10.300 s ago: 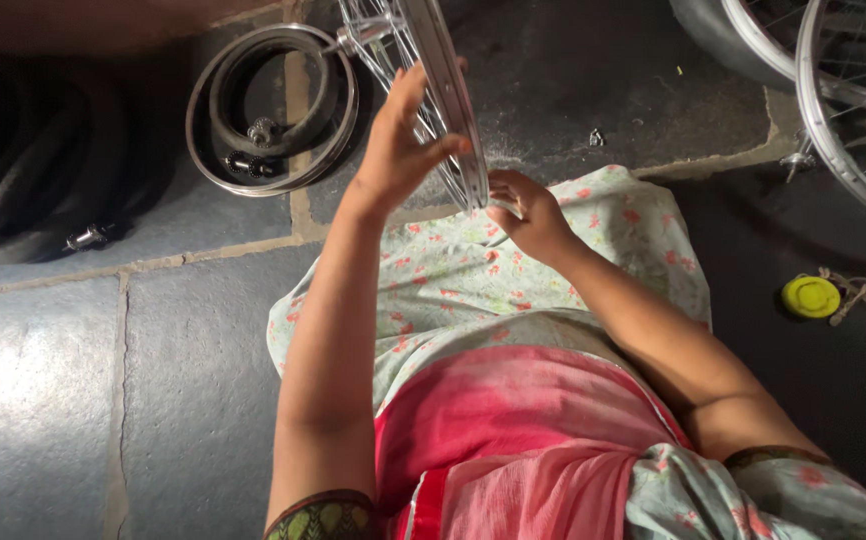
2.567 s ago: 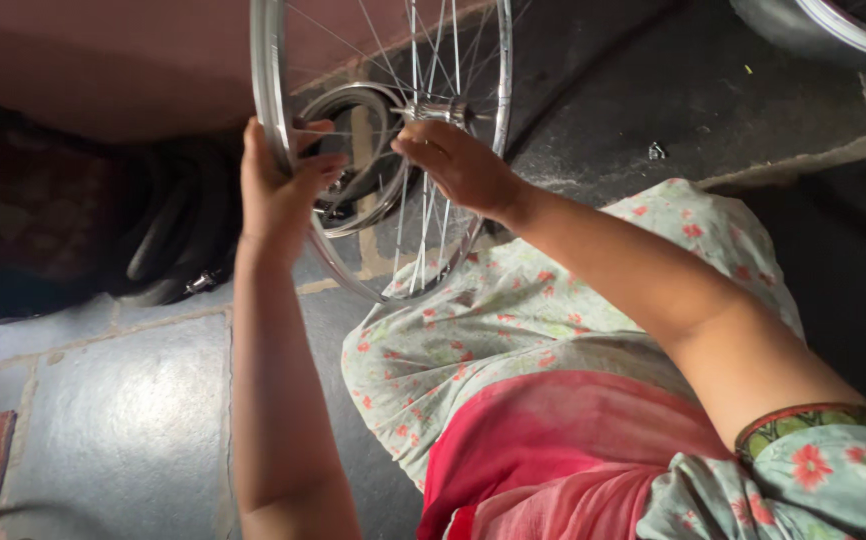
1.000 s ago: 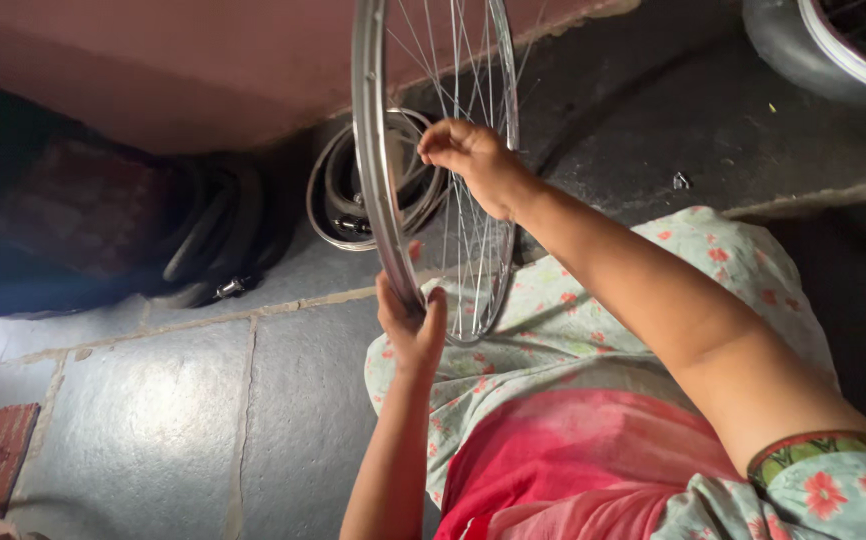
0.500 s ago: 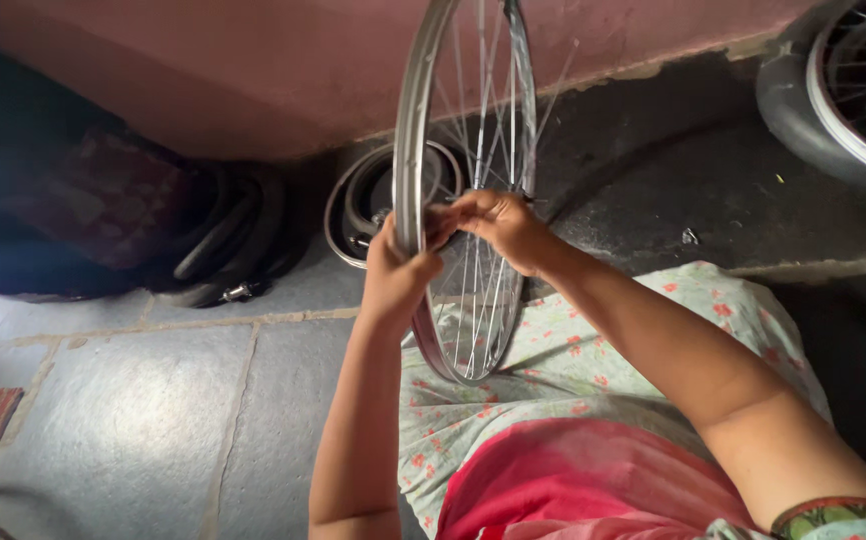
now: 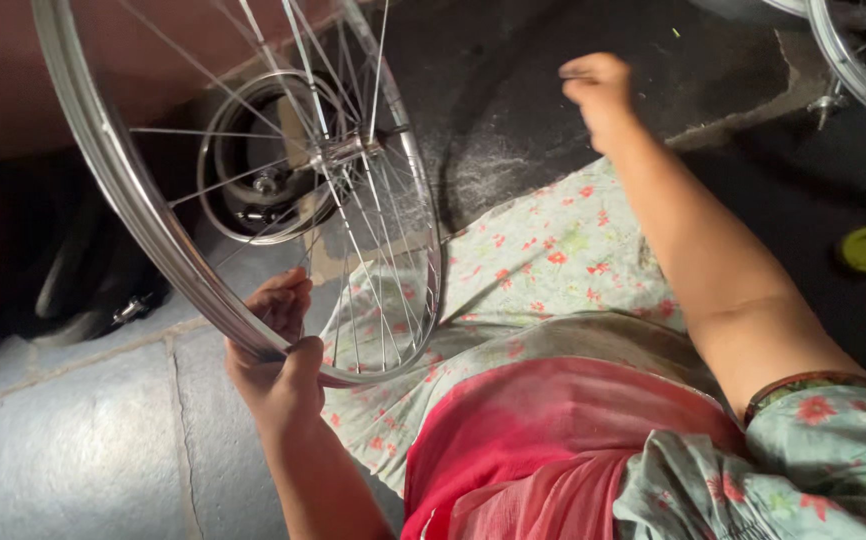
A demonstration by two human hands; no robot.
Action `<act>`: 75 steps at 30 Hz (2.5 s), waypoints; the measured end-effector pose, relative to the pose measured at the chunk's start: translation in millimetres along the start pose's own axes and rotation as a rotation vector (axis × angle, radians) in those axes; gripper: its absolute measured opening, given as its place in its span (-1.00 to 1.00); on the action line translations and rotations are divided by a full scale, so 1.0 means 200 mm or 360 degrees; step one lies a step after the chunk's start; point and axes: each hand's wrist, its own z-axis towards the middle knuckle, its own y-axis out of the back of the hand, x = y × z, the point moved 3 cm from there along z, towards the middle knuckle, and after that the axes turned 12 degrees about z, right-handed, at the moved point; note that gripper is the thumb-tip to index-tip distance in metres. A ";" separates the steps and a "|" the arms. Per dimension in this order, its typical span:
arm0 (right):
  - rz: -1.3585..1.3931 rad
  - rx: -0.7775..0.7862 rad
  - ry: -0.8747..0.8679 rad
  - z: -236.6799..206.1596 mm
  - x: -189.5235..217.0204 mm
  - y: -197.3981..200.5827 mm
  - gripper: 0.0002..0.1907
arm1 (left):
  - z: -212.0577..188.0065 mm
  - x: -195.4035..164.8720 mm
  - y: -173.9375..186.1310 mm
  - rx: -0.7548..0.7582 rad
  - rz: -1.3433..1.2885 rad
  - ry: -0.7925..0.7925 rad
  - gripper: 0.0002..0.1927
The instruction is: The person is sitting on the floor and repairing a bicycle wheel by adjusting the spokes and tightening the nuts. They use their hands to manipulate the spokes and ensure the wheel is properly aligned.
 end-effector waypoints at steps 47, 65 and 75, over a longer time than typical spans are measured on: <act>-0.0113 0.0900 -0.0383 -0.93 0.40 -0.35 -0.91 | 0.23 0.12 -0.46 0.0210 -0.0101 0.0057 -0.46; 0.0022 0.1418 0.0405 -1.20 0.66 -0.50 -0.77 | 0.34 0.24 -0.61 0.1037 -0.0243 -0.0368 -0.72; 0.0053 0.1489 0.0456 -1.19 0.69 -0.50 -0.77 | 0.48 0.32 -0.71 0.0919 -0.0308 -0.0704 -0.82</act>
